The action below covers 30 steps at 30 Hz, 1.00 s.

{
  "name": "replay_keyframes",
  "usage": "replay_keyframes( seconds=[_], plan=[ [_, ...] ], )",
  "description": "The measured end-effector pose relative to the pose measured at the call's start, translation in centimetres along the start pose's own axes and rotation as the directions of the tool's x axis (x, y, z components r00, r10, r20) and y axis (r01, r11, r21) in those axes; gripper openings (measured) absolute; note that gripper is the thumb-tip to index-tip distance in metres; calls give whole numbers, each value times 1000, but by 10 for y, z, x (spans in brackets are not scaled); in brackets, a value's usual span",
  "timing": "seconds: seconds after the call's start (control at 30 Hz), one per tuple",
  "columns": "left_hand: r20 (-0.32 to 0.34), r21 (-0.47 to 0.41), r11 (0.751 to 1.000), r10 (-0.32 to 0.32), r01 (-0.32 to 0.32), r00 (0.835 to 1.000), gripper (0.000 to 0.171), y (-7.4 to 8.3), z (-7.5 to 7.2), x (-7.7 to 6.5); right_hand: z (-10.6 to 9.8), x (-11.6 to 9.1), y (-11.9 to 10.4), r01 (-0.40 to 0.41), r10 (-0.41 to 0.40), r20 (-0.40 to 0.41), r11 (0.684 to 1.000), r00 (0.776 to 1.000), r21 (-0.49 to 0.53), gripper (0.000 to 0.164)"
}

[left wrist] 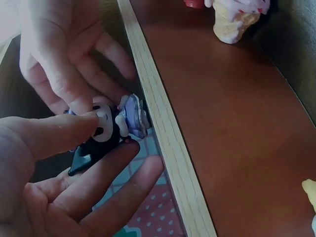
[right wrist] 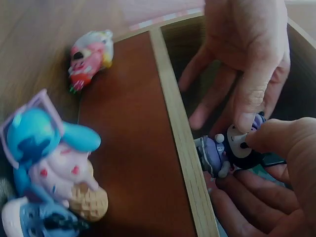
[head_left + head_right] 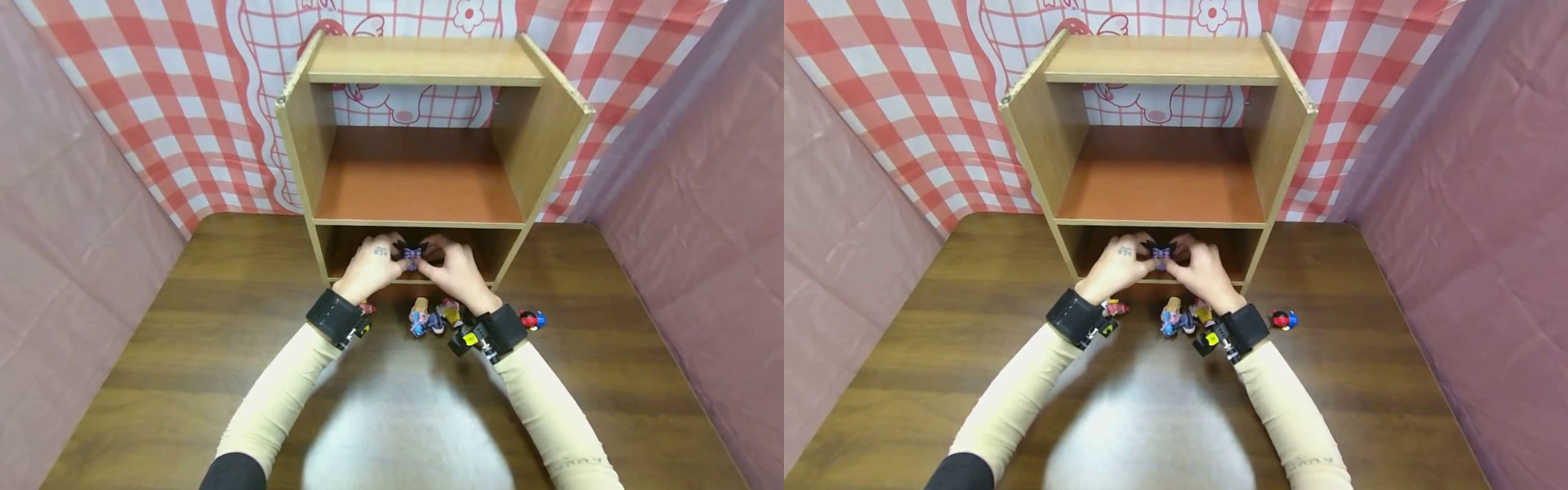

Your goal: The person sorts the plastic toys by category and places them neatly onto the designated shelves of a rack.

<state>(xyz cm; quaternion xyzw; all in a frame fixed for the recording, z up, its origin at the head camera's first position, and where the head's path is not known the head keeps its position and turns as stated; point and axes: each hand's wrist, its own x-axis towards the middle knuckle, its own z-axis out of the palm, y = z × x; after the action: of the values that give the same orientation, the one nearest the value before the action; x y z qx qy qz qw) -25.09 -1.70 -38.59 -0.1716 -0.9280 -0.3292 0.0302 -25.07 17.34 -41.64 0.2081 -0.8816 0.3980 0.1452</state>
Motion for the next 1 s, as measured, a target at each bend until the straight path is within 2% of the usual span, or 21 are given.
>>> replay_keyframes(
  seconds=[0.2, 0.5, 0.53, 0.63, 0.73, 0.77, 1.0],
  plan=[
    [-4, -25, 999, -29, 29, 1000, 25, 1, -1, 0, -2, 2, 0, -42, 42, -1, 996, 999, 79, 32],
    [40, 18, 998, -59, 58, 997, 25, -1, -4, -1, -1, 4, 1, -73, 71, 30, 995, 997, 62, 33],
    [38, 15, 999, -47, 47, 998, 26, -11, 3, 4, -2, 4, 2, -79, 77, 32, 995, 996, 60, 33],
    [36, 21, 998, -57, 56, 998, 24, -11, 4, 4, -3, 5, 1, -90, 88, 45, 994, 995, 57, 33],
    [35, 39, 998, -60, 59, 998, 25, -10, 5, 3, -3, 5, -1, -94, 92, 53, 994, 994, 53, 34],
    [42, 50, 996, -72, 70, 997, 23, -1, -1, -2, -3, 5, -1, -95, 93, 54, 994, 994, 51, 35],
    [55, 51, 996, -78, 76, 995, 20, -1, 0, -3, -5, 2, -1, -105, 102, 71, 993, 992, 50, 41]
  ],
)
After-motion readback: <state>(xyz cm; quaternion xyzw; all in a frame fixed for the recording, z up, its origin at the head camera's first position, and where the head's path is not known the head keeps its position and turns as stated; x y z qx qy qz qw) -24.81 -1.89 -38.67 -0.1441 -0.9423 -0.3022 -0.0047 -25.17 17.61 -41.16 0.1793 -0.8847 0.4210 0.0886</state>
